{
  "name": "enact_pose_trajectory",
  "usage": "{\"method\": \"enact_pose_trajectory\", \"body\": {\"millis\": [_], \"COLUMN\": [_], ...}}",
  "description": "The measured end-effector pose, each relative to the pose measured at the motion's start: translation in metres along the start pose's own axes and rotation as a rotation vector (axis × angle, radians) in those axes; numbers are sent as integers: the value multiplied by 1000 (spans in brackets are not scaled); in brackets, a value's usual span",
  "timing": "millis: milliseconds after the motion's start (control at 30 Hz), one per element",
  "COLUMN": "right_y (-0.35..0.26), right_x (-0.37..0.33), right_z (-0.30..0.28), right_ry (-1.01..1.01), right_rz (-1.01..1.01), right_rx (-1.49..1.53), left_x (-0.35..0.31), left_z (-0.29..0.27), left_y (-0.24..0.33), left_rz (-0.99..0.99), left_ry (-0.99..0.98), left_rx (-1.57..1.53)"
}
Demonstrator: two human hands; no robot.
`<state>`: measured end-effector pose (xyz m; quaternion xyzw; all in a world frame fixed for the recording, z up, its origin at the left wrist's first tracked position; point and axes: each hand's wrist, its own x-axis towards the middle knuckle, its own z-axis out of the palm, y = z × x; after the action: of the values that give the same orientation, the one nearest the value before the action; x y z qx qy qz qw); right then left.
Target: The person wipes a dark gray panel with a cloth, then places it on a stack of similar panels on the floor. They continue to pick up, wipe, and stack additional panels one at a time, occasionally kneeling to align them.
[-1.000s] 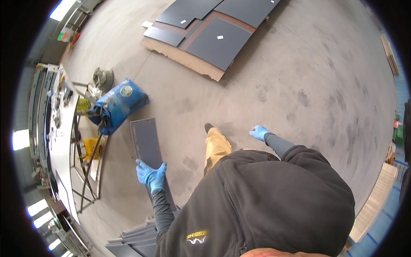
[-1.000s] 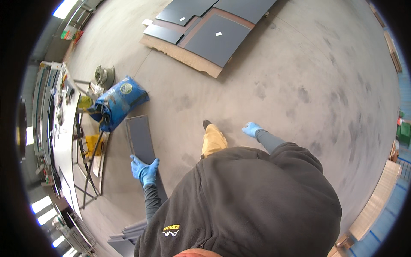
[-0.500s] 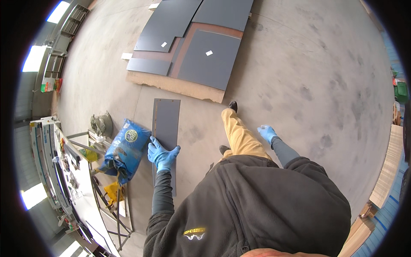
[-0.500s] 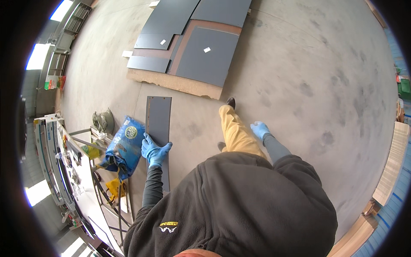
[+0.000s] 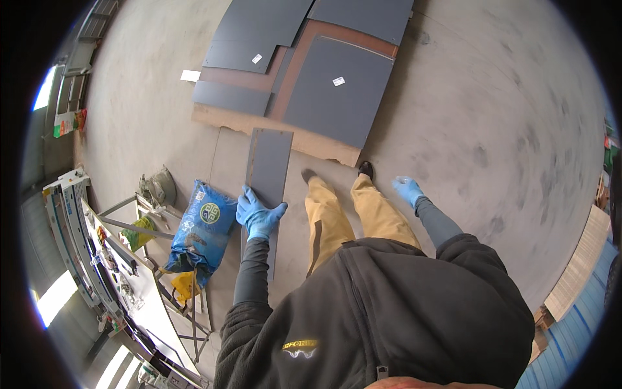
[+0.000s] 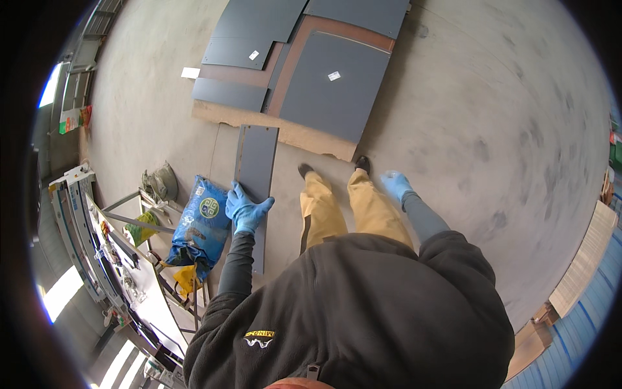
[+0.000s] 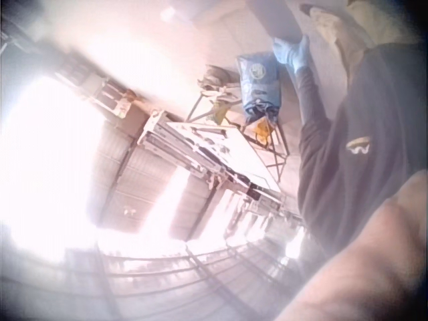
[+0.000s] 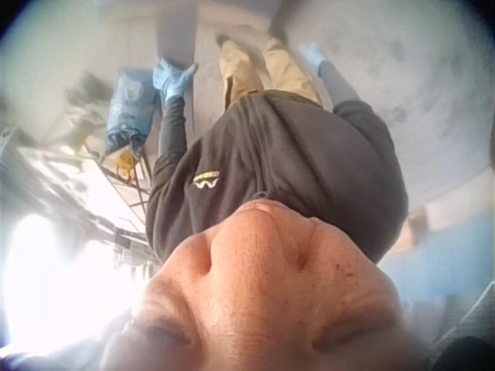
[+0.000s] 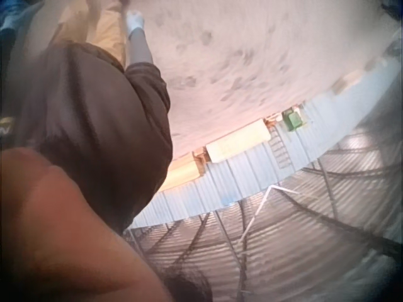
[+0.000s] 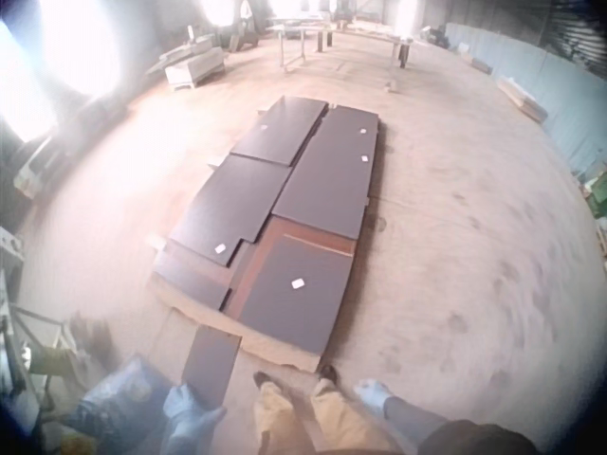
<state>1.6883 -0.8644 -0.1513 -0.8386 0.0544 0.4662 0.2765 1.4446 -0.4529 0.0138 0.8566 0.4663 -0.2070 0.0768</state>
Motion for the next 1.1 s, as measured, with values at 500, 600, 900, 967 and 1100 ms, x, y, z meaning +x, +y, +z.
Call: {"method": "enact_pose_trajectory", "body": {"millis": [500, 600, 900, 967, 1100], "right_y": [-95, -113, -130, -128, -130], "right_x": [36, 40, 112, 141, 223], "right_z": [111, 123, 94, 101, 137], "right_ry": [-93, -184, -130, -110, -110], "right_rz": [182, 138, 62, 57, 32], "right_rx": [188, 201, 257, 252, 289], "left_x": [216, 248, 377, 418, 515], "left_z": [28, 34, 96, 128, 196], "left_y": [-40, -14, 86, 106, 142], "left_rz": [-2, 2, 49, 71, 103], "left_ry": [-95, -85, -52, -41, -34], "left_rx": [49, 7, 5, -13, 17]}}
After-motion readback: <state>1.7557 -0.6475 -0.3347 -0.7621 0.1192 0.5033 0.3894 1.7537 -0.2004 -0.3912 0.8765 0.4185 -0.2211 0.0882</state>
